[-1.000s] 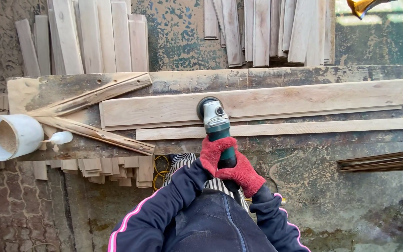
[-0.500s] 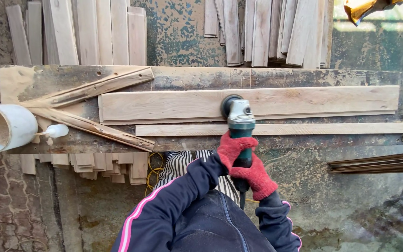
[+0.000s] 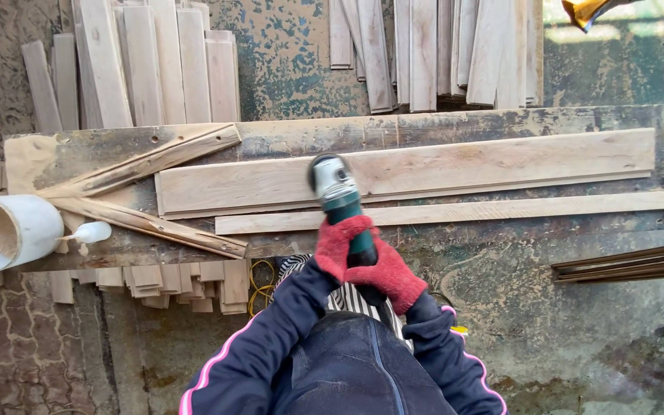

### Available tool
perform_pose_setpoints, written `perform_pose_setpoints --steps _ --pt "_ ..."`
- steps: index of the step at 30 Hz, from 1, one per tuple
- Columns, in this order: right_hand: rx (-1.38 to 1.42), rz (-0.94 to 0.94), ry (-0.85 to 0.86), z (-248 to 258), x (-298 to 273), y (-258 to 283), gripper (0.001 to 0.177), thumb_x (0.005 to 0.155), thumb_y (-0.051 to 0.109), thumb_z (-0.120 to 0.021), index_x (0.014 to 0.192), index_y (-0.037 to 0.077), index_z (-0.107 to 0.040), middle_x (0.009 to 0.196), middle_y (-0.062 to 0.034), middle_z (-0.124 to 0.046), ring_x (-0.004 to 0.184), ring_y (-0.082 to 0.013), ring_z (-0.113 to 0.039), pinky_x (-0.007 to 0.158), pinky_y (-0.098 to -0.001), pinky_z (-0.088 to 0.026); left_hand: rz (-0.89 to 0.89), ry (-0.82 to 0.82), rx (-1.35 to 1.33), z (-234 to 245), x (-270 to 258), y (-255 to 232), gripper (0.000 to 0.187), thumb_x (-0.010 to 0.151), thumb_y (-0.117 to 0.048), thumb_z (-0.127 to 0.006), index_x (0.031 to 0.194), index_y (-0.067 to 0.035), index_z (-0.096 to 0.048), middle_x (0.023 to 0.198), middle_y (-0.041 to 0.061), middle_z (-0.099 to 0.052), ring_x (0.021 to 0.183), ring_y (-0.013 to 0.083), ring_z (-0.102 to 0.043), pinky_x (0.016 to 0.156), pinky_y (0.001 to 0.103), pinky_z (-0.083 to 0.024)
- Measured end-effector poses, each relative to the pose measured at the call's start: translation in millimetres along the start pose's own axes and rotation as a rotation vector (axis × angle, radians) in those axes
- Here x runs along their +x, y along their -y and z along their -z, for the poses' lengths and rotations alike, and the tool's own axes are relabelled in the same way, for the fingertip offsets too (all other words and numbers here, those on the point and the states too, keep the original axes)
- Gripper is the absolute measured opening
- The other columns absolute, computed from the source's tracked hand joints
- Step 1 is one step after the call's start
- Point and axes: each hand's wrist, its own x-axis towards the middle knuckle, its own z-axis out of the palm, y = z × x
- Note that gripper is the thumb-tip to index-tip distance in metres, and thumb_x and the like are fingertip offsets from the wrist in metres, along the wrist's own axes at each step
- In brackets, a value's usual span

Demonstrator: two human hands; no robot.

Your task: Sanding wooden planks using a handheld angle grinder with a sanding disc.

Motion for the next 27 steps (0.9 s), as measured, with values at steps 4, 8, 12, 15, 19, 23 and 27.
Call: perform_pose_setpoints --steps 4,8,12,15,19,23,27 --pt "0.239 0.030 -0.142 42 -7 -9 0.050 0.051 0.006 -0.095 0.092 0.006 -0.067 0.068 -0.0190 -0.068 0.055 -0.0316 -0.071 0.048 -0.0427 -0.059 0.054 0.104 -0.052 -41 42 51 0.040 0.060 0.007 -0.090 0.095 0.000 -0.073 0.066 0.026 -0.068 0.053 0.0429 -0.071 0.046 0.059 -0.059" --pt "0.275 0.063 -0.253 61 -18 2 0.051 0.051 0.002 -0.096 0.092 0.003 -0.067 0.068 -0.0187 -0.066 0.056 -0.0315 -0.068 0.045 -0.0460 -0.058 -0.014 0.169 0.011 -76 54 70 0.060 0.054 0.005 -0.094 0.107 -0.001 -0.066 0.072 0.022 -0.070 0.060 0.0373 -0.073 0.053 0.050 -0.063" --pt "0.221 0.059 -0.274 48 -26 18 0.048 0.052 0.002 -0.096 0.091 0.002 -0.069 0.070 -0.0190 -0.067 0.060 -0.0293 -0.068 0.052 -0.0457 -0.059 -0.007 0.171 0.064 -72 45 52 0.075 0.052 0.000 -0.097 0.118 0.005 -0.060 0.076 0.023 -0.068 0.064 0.0409 -0.073 0.058 0.052 -0.062" --pt "0.251 0.047 -0.221 23 -11 19 0.051 0.049 0.000 -0.097 0.092 0.000 -0.067 0.068 -0.0223 -0.066 0.054 -0.0347 -0.068 0.046 -0.0493 -0.058 -0.004 0.153 -0.007 -45 36 30 0.062 0.055 0.006 -0.093 0.108 0.005 -0.062 0.068 0.022 -0.068 0.060 0.0378 -0.073 0.055 0.050 -0.063" --pt "0.205 0.032 -0.172 -29 7 21 0.053 0.049 0.001 -0.099 0.092 0.000 -0.069 0.068 -0.0233 -0.067 0.055 -0.0352 -0.070 0.047 -0.0481 -0.059 -0.026 0.105 -0.074 6 22 -23 0.056 0.058 0.007 -0.091 0.106 0.004 -0.062 0.065 0.023 -0.068 0.057 0.0392 -0.073 0.053 0.050 -0.063" --pt "0.041 0.047 -0.115 -94 10 45 0.057 0.045 0.008 -0.102 0.092 0.003 -0.071 0.070 -0.0186 -0.069 0.061 -0.0282 -0.069 0.055 -0.0414 -0.059 -0.040 0.036 -0.096 59 0 -72 0.059 0.057 0.008 -0.092 0.108 0.004 -0.062 0.067 0.023 -0.069 0.059 0.0383 -0.074 0.054 0.050 -0.063" --pt "0.034 0.039 -0.014 -154 2 79 0.052 0.047 0.004 -0.099 0.089 0.000 -0.068 0.066 -0.0220 -0.068 0.054 -0.0330 -0.071 0.052 -0.0421 -0.059 -0.035 -0.062 -0.046 107 -14 -115 0.063 0.056 0.000 -0.093 0.113 -0.001 -0.066 0.070 0.021 -0.070 0.065 0.0366 -0.076 0.060 0.051 -0.064"
